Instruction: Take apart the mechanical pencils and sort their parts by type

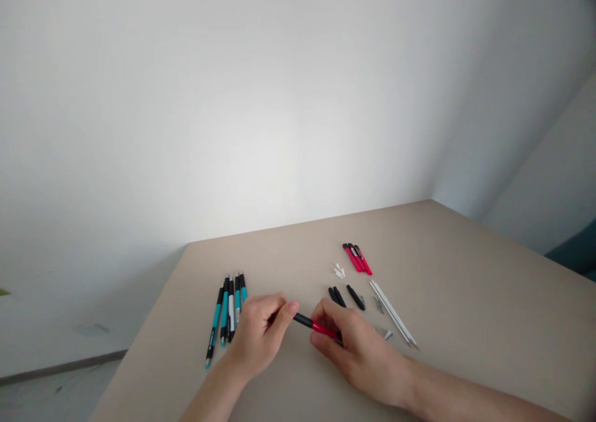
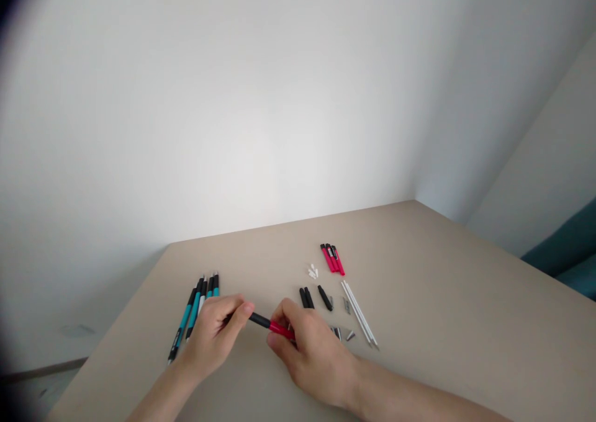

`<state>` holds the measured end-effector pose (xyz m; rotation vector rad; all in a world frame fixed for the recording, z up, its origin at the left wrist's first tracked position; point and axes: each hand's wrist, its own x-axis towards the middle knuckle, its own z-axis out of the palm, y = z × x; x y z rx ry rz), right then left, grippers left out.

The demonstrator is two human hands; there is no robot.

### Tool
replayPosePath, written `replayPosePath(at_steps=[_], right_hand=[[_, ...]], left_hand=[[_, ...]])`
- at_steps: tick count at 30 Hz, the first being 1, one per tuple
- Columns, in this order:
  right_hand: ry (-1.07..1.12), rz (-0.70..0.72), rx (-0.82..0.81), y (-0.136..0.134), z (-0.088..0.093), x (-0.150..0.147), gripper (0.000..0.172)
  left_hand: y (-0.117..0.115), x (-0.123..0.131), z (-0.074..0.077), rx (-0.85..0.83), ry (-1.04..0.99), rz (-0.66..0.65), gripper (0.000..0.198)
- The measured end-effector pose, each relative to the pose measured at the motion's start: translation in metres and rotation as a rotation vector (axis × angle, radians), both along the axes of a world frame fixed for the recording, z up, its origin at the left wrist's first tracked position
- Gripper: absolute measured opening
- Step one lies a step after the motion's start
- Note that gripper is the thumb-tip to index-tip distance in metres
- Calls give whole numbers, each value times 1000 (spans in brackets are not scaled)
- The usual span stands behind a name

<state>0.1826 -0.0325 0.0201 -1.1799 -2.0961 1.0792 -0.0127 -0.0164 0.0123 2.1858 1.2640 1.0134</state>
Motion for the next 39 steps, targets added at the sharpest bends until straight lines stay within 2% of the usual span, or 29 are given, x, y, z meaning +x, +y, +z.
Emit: replayPosePath(at_steps=[4, 10, 13, 16, 18, 21, 24, 27, 31, 33, 36, 39], right_hand=[[1, 49, 20, 1, -1, 0, 30], [-26, -17, 35, 2, -2, 0, 12], [17, 40, 47, 2, -3, 0, 24], [28, 37, 55, 3, -4, 0, 34], [24, 16, 51, 3, -5, 0, 33], [28, 2, 45, 4, -5, 1, 30], [28, -17, 34, 4, -4, 1, 25], [25, -44, 23, 4, -4, 0, 17], [27, -67, 2, 3, -5, 0, 9], [24, -67, 10, 4, -6, 0, 9], [26, -29, 59, 4, -5, 0, 19], [35, 7, 97, 4, -2, -1, 30]], left_hand=[[-1, 1, 0, -27, -41, 21, 44], [1, 1, -4, -85, -85, 8, 46], [0, 0, -3, -106, -134, 12, 44], [-3, -2, 2, -154, -162, -43, 29], [-5, -3, 5, -156, -155, -88, 20], [-4, -3, 6, -120, -143, -93, 17], [-3, -2, 4, -79, -121, -43, 18], [-2, -2, 2, -28, -91, 9, 27], [-4, -2, 2, -106, -164, -38, 14], [-5, -1, 3, -128, -181, -66, 14], [-4, 0, 4, -98, -148, -58, 12], [-2, 0, 3, -68, -121, 4, 13]])
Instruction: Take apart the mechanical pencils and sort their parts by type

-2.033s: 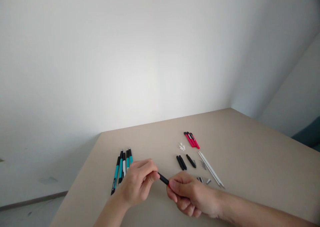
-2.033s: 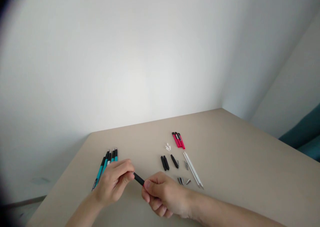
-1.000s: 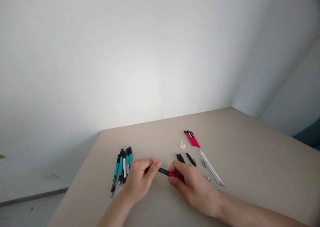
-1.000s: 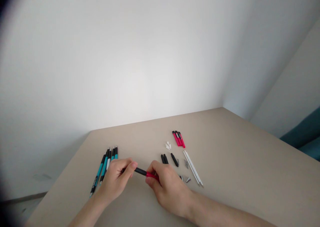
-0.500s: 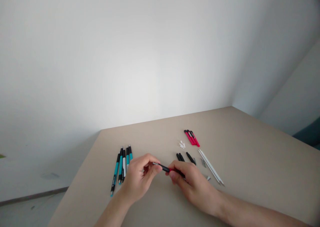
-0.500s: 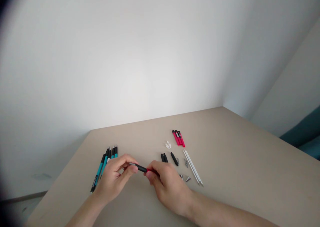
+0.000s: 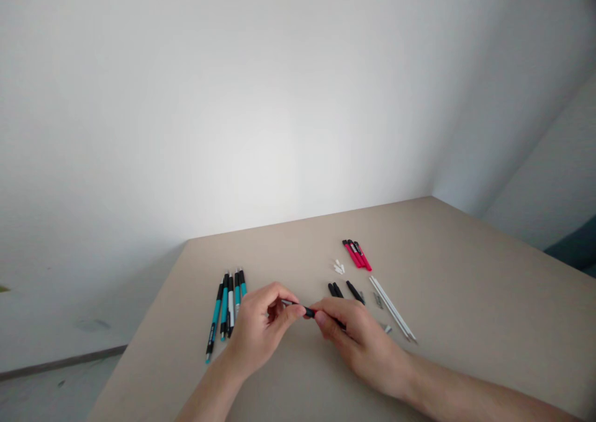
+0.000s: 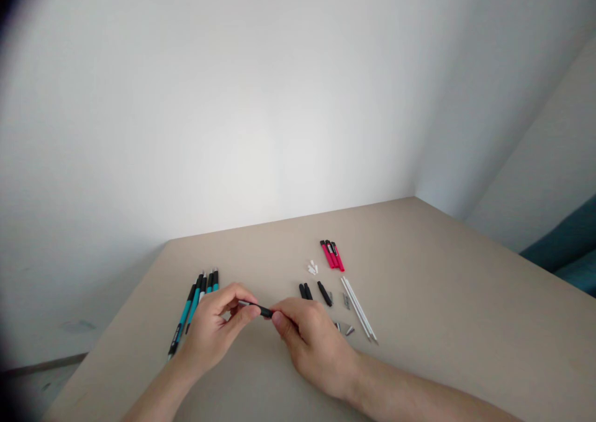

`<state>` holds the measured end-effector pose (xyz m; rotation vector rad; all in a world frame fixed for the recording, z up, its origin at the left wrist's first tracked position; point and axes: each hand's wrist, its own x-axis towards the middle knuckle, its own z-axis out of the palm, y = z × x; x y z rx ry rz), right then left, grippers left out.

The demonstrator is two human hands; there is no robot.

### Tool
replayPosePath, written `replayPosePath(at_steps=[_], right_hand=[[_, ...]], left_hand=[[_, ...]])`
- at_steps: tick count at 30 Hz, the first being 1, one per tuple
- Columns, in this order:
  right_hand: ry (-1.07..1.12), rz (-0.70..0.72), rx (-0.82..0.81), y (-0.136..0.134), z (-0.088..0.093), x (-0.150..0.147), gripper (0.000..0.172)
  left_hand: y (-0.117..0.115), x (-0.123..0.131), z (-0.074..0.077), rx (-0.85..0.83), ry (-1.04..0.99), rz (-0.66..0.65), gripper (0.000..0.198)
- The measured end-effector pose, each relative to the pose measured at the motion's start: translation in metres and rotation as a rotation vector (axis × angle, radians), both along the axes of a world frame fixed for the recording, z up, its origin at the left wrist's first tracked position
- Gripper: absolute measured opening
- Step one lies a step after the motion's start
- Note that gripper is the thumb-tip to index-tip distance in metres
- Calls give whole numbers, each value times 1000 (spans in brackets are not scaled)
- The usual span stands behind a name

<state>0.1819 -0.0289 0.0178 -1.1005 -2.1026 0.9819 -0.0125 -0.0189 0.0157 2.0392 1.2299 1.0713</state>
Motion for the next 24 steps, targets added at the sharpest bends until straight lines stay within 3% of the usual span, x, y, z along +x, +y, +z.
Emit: replayPosePath(at_steps=[4, 10, 17, 24], right_hand=[[-6, -13, 19, 0, 2, 0, 27], [-33, -118, -23, -1, -3, 1, 6], [-43, -119, 59, 3, -3, 3, 8], [-40, -58, 139, 5, -1, 2, 11]], left_hand=[[2, 1, -3, 81, 59, 86, 26], [5, 1, -7, 117, 67, 140, 51], [1, 0, -2, -80, 34, 50, 23], [-2, 2, 2, -65, 40, -86, 11]])
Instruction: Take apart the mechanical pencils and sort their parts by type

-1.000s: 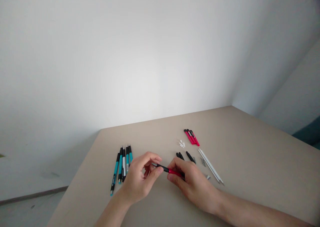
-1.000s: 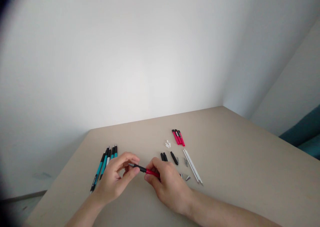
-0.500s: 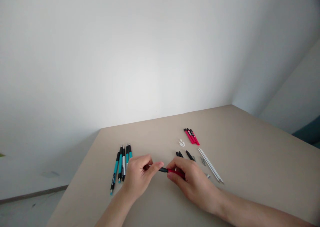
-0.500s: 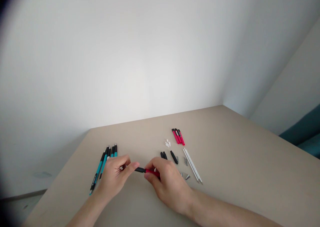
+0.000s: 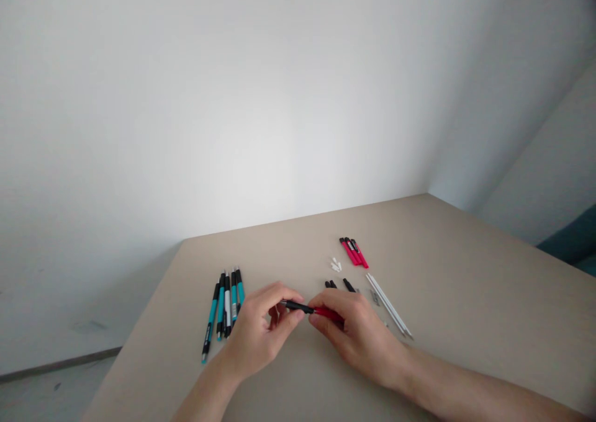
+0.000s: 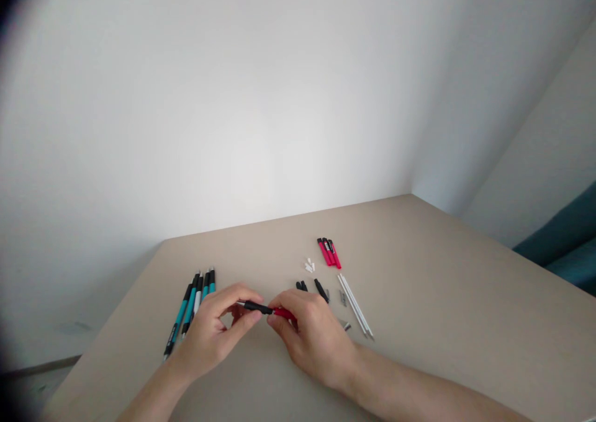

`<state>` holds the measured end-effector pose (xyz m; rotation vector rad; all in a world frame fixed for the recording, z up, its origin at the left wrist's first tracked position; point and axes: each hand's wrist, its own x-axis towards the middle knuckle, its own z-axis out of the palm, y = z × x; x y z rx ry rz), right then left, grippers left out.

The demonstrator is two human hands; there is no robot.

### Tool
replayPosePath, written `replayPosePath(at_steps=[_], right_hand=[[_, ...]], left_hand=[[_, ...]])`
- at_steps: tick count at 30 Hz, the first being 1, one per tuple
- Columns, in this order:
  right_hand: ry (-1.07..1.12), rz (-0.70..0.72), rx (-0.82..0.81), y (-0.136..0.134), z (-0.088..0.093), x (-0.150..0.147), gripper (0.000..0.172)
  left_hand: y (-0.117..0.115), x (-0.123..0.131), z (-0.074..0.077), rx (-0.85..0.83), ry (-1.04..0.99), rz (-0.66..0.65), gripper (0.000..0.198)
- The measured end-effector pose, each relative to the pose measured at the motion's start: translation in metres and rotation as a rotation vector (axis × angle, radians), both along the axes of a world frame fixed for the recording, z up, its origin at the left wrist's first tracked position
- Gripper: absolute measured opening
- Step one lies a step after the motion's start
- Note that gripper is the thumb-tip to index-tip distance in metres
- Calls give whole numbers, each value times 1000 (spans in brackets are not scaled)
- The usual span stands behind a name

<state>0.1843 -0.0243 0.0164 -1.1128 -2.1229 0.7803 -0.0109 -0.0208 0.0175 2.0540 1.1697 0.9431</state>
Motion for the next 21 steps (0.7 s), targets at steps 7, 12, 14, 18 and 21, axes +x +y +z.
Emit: replayPosePath(at_steps=[7, 12, 14, 18, 21], right_hand=[[-23, -6, -28, -3, -1, 0, 18], [-26, 90, -37, -2, 1, 1, 24], [-30, 102, -28, -2, 1, 0, 26], [-33, 66, -67, -2, 2, 0, 29], [-5, 99, -165, -2, 2, 0, 35]], left_hand=[[1, -3, 1, -30, -59, 17, 13], [3, -4, -2, -67, -58, -13, 15], [4, -5, -2, -42, -37, -29, 13], [5, -7, -1, 67, -8, -78, 18], [5, -10, -1, 138, 6, -115, 18]])
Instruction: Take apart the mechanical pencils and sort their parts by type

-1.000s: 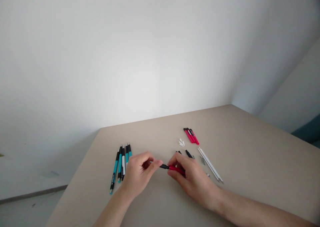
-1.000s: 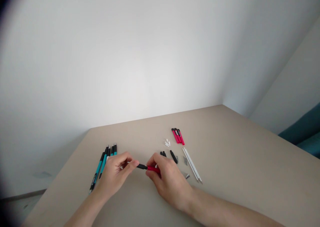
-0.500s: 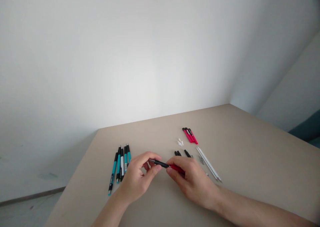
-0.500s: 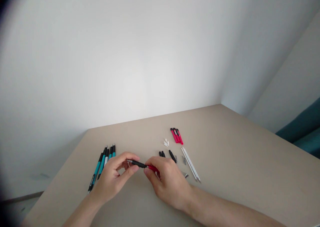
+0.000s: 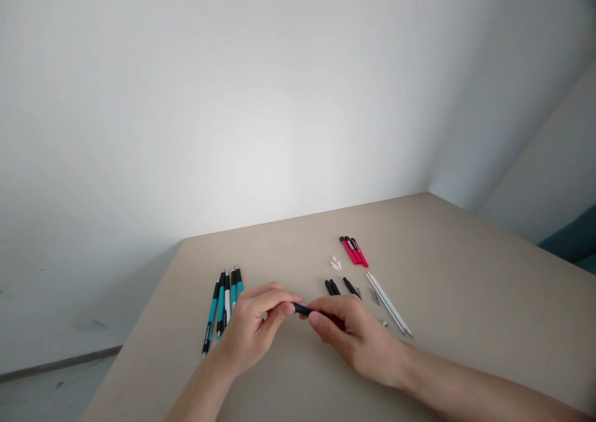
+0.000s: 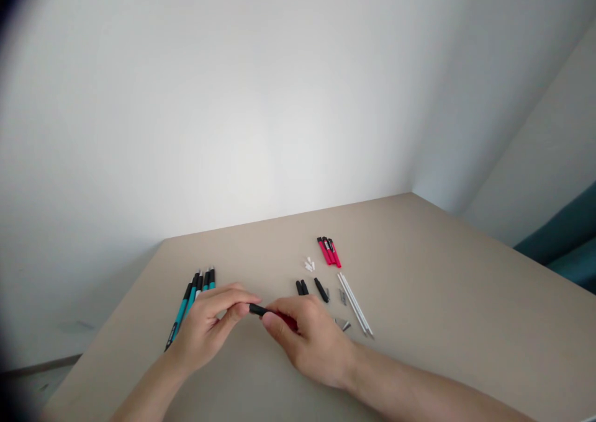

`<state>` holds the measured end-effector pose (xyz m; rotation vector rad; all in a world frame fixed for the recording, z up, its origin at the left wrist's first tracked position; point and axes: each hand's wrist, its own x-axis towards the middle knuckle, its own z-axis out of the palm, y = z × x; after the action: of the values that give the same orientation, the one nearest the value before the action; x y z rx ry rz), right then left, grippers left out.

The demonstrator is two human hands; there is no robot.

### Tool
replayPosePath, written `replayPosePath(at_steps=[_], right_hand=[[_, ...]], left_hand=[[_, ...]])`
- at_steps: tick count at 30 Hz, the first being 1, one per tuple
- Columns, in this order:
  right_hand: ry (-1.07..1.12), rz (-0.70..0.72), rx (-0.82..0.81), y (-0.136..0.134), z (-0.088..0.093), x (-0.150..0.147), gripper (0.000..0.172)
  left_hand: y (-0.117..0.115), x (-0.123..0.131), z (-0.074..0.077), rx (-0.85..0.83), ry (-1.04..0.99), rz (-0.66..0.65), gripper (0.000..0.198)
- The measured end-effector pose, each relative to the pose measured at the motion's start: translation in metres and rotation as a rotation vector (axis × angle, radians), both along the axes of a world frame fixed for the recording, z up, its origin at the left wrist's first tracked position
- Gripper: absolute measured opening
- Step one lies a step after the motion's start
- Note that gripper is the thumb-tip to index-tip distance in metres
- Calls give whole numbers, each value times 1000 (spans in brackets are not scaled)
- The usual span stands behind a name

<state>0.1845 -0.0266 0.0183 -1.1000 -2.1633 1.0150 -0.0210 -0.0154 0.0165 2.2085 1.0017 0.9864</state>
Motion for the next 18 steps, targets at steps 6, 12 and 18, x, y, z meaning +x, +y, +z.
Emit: replayPosePath(at_steps=[6, 12, 18], right_hand=[[34, 5, -62, 0, 1, -1, 39], [-7, 17, 82, -3, 5, 0, 40], [-102, 0, 271, -4, 1, 4, 32]], left_hand=[[-3, 0, -3, 55, 176, 35, 28], [-6, 5, -3, -72, 140, 59, 38], [-10, 16, -7, -249, 63, 135, 46]])
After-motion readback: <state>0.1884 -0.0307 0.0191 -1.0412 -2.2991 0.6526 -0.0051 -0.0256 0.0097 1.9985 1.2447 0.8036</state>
